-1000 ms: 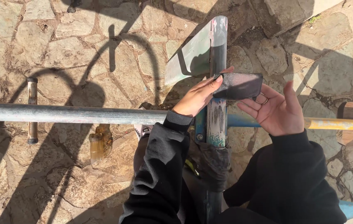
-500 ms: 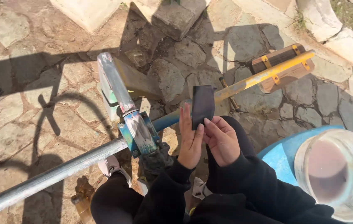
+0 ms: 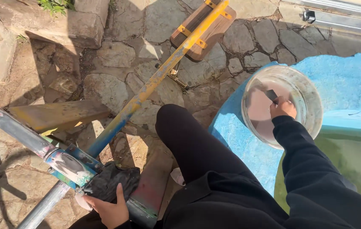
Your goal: Sanding a metal joint on a structure using a piece of sandpaper
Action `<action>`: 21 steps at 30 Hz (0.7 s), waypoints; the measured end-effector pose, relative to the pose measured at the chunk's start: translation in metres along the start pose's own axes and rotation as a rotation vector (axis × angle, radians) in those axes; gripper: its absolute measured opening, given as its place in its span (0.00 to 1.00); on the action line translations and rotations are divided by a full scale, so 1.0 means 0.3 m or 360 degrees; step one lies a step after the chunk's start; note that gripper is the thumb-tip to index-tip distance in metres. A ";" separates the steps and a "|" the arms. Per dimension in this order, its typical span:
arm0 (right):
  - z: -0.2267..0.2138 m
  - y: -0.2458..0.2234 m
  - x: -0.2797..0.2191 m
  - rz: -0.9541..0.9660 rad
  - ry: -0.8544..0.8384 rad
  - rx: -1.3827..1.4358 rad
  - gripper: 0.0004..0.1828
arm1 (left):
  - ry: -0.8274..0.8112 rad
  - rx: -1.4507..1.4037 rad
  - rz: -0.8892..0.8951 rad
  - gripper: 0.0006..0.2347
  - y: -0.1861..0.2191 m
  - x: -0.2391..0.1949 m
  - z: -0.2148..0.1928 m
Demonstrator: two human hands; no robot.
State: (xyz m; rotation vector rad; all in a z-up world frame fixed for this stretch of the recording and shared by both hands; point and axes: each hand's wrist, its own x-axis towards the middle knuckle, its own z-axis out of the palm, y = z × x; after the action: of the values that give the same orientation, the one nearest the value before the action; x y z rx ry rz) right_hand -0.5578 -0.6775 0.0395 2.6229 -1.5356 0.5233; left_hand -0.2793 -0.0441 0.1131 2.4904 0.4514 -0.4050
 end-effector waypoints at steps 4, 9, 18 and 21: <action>0.012 -0.067 -0.027 0.0179 -0.1040 -0.0252 0.23 | -0.0012 0.0074 -0.0221 0.50 0.080 -0.035 -0.039; -0.073 -0.069 0.014 0.0156 -0.1330 -0.0029 0.23 | 0.0025 0.0023 -0.0332 0.53 0.079 -0.022 -0.040; -0.095 0.017 0.139 0.0020 -0.0452 -0.0232 0.19 | 0.0195 -0.0232 -0.0164 0.43 -0.014 0.051 0.050; 0.004 -0.087 0.096 -0.0008 -0.0706 -0.0118 0.21 | 0.0126 -0.0245 -0.0150 0.42 -0.037 0.069 0.059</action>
State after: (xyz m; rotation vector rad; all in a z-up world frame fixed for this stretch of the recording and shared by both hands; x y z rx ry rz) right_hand -0.5224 -0.6886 0.0506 2.8109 -1.6086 -0.1299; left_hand -0.2686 -0.0411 0.0860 2.3481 0.6103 -0.2972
